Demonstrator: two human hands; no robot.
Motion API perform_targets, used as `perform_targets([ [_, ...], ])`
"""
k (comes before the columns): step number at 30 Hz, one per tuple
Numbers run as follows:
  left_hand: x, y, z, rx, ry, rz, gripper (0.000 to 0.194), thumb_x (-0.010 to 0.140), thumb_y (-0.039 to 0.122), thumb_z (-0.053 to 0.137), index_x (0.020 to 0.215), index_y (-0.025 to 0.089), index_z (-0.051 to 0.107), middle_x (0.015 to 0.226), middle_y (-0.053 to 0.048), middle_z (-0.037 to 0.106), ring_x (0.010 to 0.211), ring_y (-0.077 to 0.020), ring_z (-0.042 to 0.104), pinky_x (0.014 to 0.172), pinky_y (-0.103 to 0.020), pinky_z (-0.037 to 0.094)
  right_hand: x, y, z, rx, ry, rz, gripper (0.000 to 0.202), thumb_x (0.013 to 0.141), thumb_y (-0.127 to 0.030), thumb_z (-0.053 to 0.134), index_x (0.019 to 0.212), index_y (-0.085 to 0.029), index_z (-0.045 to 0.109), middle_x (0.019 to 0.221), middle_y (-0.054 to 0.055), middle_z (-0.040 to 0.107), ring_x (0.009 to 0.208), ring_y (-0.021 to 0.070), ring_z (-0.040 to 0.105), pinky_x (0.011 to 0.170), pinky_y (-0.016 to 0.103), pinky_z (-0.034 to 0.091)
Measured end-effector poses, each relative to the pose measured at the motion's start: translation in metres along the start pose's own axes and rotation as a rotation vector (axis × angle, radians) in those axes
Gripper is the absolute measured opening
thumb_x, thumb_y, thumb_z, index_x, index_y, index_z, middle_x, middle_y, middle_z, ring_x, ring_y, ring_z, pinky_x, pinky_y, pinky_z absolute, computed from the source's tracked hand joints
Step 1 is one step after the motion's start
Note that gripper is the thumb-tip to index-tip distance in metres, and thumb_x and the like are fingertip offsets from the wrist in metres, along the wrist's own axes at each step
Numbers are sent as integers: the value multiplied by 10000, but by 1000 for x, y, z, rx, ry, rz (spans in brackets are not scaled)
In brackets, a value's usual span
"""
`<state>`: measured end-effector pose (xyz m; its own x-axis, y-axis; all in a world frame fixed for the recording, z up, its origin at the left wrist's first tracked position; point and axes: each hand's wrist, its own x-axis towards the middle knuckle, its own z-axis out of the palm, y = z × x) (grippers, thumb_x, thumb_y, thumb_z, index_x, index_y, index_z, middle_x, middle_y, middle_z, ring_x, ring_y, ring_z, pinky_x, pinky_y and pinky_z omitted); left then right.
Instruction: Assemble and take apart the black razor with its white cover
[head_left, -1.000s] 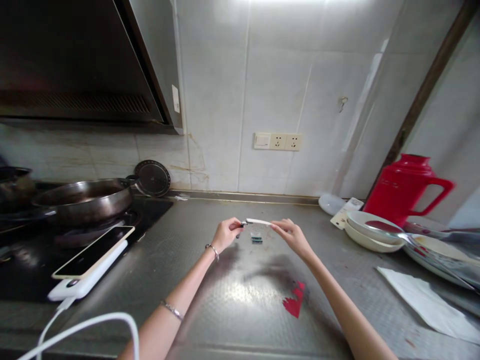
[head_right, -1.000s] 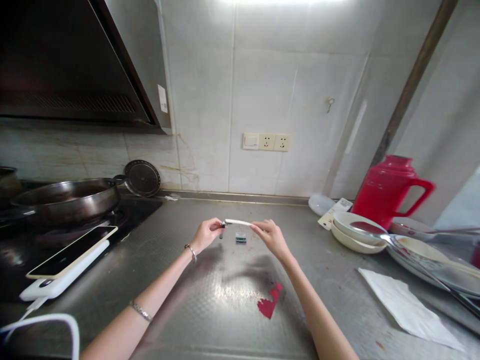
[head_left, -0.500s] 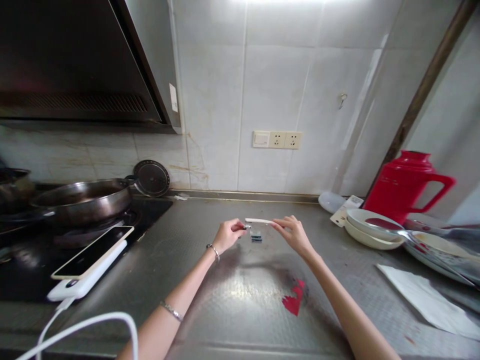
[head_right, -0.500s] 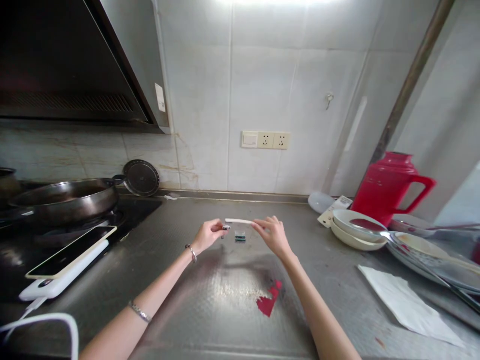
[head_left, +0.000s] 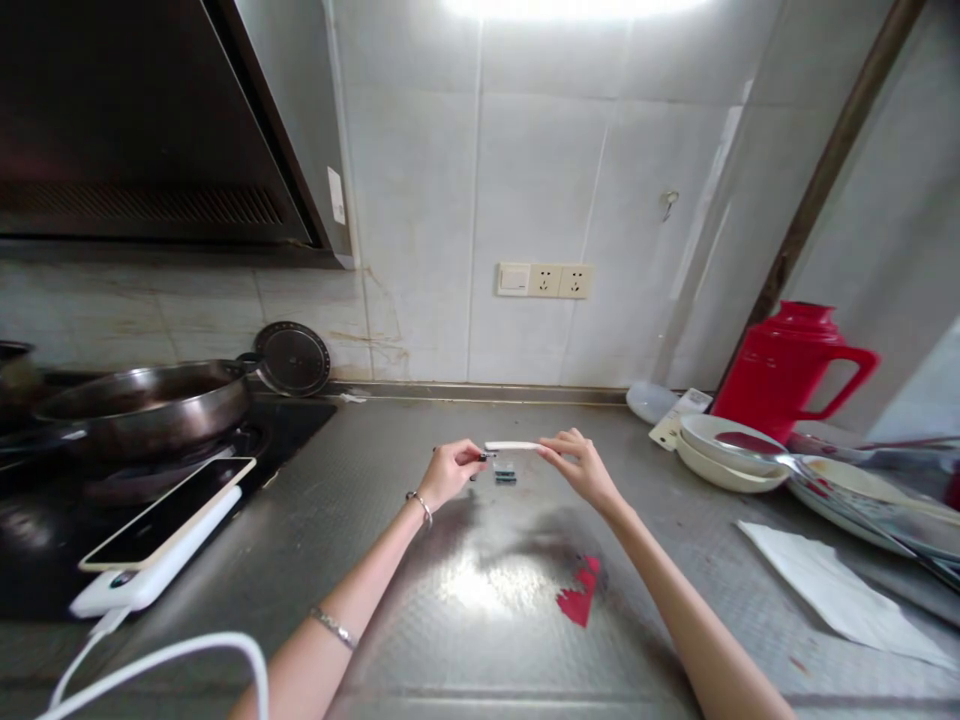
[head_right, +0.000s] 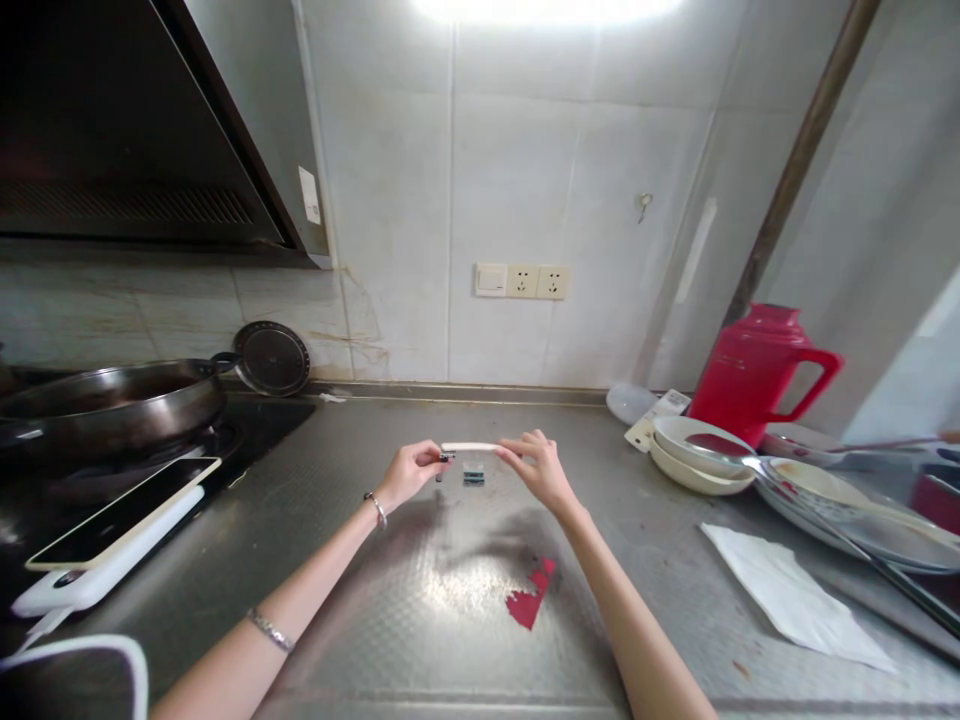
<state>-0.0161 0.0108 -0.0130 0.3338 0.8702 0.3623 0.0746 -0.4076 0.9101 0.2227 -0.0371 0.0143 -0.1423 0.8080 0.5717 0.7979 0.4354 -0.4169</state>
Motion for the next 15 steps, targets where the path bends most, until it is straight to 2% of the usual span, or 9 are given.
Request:
perform_targets([
  [3,-1,5,2,-21,-10,3,100,644,179,674,687,142,592,681,-30,678,640,-139,633,631,-234,491,-1,0,0,10,7,-39,452,842,-579,388,972,-279,700,724,50,620,777,204,508,777,359,358],
  [7,-2,9,4,-71,-16,-6,113,632,160,678,691,140,584,744,-45,695,669,-145,641,650,-247,501,0,0,-1,-13,75,-6,444,835,-579,402,914,-273,714,702,51,619,764,212,503,761,368,359],
  [12,-3,14,5,-67,-25,16,114,635,168,688,682,140,588,700,-34,686,651,-144,640,646,-244,499,1,-5,-2,53,2,-50,389,843,-542,428,932,-287,709,712,43,633,744,201,503,725,335,376],
  [15,-4,16,6,-82,-25,12,138,627,177,700,689,141,582,739,-41,695,685,-150,648,666,-250,505,1,-2,-3,57,34,-25,397,836,-545,439,910,-271,716,702,49,633,736,205,500,722,338,377],
])
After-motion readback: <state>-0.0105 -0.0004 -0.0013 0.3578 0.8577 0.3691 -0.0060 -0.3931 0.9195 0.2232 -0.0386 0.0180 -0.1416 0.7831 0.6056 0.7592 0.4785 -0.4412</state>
